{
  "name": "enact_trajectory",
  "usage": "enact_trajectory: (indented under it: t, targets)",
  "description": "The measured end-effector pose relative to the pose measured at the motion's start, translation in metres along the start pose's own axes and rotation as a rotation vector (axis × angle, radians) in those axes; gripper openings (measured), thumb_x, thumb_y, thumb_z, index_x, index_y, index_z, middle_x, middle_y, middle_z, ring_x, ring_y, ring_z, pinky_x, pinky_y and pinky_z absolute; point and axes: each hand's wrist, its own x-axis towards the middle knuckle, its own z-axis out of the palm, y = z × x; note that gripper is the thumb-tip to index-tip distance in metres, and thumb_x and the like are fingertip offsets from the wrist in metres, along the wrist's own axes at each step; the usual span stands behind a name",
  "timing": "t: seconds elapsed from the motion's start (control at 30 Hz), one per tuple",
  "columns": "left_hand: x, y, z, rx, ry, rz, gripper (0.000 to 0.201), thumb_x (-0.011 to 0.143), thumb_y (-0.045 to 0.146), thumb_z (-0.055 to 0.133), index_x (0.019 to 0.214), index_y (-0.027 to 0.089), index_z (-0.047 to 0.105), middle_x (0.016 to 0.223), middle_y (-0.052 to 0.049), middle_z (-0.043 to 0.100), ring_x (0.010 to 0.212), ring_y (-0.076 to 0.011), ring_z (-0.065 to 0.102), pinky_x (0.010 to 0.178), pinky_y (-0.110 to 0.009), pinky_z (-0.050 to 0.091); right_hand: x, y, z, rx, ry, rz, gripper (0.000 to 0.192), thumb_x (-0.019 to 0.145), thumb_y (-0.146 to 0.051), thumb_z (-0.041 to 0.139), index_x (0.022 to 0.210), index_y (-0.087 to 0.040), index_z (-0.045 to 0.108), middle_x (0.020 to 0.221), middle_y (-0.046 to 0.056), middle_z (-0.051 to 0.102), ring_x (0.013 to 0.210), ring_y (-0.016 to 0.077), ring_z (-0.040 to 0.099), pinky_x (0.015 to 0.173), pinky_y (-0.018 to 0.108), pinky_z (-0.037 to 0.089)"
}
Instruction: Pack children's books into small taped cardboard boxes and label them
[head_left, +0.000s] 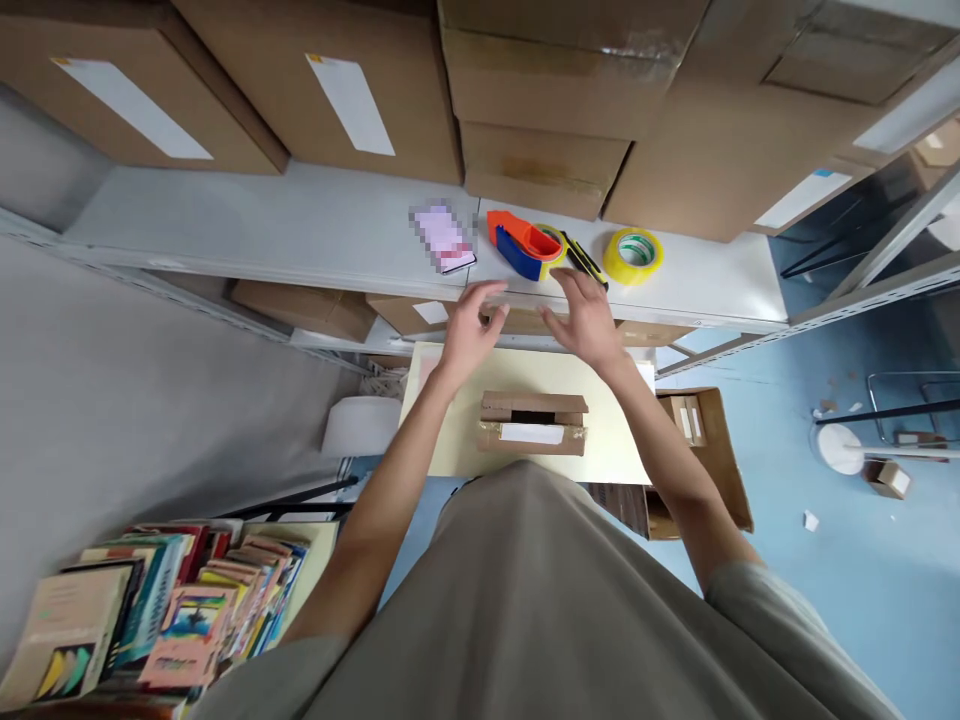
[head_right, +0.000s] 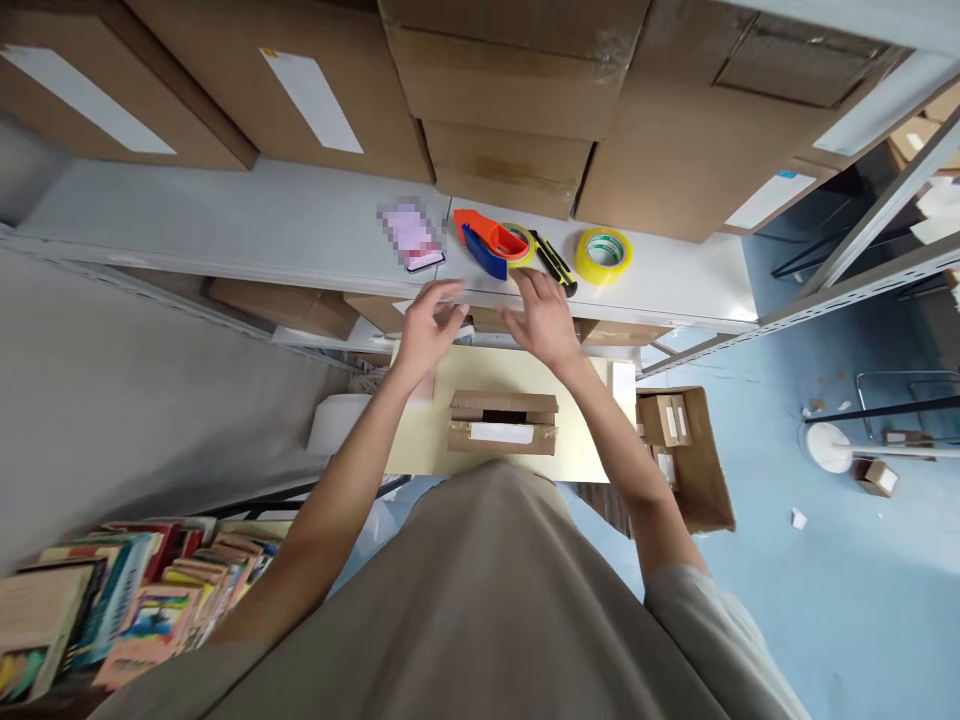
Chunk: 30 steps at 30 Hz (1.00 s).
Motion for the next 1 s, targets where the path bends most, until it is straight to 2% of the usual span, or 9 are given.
enact_trajectory:
  t: [0.17,0.27,0.33,0.43,0.53,0.63,0.73,0.83,1.0]
  targets:
    - [0.040,0.009,0.028,-0.014,0.085,0.019,0.034,0.109,0.026,0.067,0.142,0.024,0.073,0.142,-0.012,0.077,0.128,-0.0253,0.078,0.106,-0.037,0.068,0.101,-0.003,0.036,-0.145,-0.140,0.090,0.056,0.115,-0.040,0.055,0.157,-0.003,0.059,0.151,0.033,0.071,0.148,0.0484,0.063,0.129,0.071,0.042]
    - [0.035,0.010,0.037,-0.051,0.118,-0.024,0.033,0.108,0.026,0.067,0.141,0.024,0.073,0.143,-0.012,0.077,0.126,-0.0254,0.079,0.104,-0.037,0.068,0.124,-0.006,0.054,-0.181,-0.173,0.179,0.045,0.113,-0.027,0.056,0.147,0.001,0.063,0.137,0.033,0.076,0.140,0.0460,0.070,0.130,0.069,0.041]
    - [0.021,0.010,0.037,-0.085,0.148,-0.072,0.032,0.108,0.027,0.068,0.139,0.024,0.073,0.144,-0.012,0.078,0.124,-0.0251,0.080,0.104,-0.038,0.069,0.122,-0.008,0.058,-0.146,-0.128,0.214,0.041,0.114,-0.029,0.055,0.143,-0.002,0.064,0.130,0.030,0.078,0.134,0.0446,0.073,0.129,0.069,0.042]
    - [-0.016,0.013,0.031,-0.156,0.179,-0.161,0.033,0.108,0.033,0.070,0.140,0.025,0.072,0.144,-0.012,0.079,0.124,-0.0247,0.081,0.105,-0.039,0.068,0.087,-0.014,0.054,0.059,-0.017,0.247,0.044,0.118,-0.050,0.055,0.141,-0.013,0.063,0.124,0.023,0.079,0.126,0.0421,0.075,0.120,0.067,0.052]
    - [-0.068,0.024,0.022,-0.254,0.183,-0.257,0.032,0.108,0.042,0.072,0.136,0.026,0.073,0.140,-0.011,0.082,0.122,-0.0244,0.082,0.106,-0.040,0.069,0.019,-0.028,0.044,0.401,0.039,0.324,0.056,0.109,-0.077,0.064,0.132,-0.026,0.063,0.113,0.011,0.078,0.112,0.0358,0.075,0.104,0.056,0.062]
    - [-0.118,0.043,0.014,-0.342,0.146,-0.322,0.031,0.107,0.049,0.077,0.127,0.025,0.076,0.126,-0.010,0.084,0.116,-0.0240,0.083,0.105,-0.040,0.069,-0.057,-0.053,0.036,0.775,-0.012,0.394,0.067,0.092,-0.086,0.081,0.120,-0.028,0.062,0.107,0.006,0.077,0.099,0.0287,0.074,0.093,0.046,0.064]
    - [-0.155,0.060,0.004,-0.358,0.082,-0.357,0.031,0.104,0.051,0.083,0.119,0.024,0.078,0.117,-0.008,0.085,0.110,-0.0230,0.083,0.104,-0.038,0.069,-0.112,-0.078,0.033,1.008,-0.117,0.483,0.071,0.085,-0.086,0.088,0.116,-0.028,0.060,0.107,0.006,0.077,0.096,0.0262,0.073,0.090,0.043,0.063]
    - [-0.176,0.067,-0.005,-0.310,0.033,-0.368,0.026,0.103,0.047,0.085,0.112,0.024,0.079,0.113,-0.006,0.084,0.103,-0.0211,0.082,0.099,-0.035,0.069,-0.140,-0.097,0.036,1.053,-0.186,0.532,0.071,0.084,-0.084,0.091,0.113,-0.029,0.057,0.104,0.004,0.074,0.095,0.0250,0.071,0.088,0.041,0.062]
    - [-0.194,0.066,-0.013,-0.263,-0.022,-0.413,0.024,0.102,0.049,0.082,0.107,0.026,0.081,0.110,-0.006,0.083,0.095,-0.0205,0.079,0.085,-0.034,0.068,-0.147,-0.114,0.041,0.924,-0.279,0.512,0.070,0.089,-0.089,0.083,0.114,-0.029,0.057,0.103,0.003,0.070,0.091,0.0235,0.065,0.087,0.040,0.059]
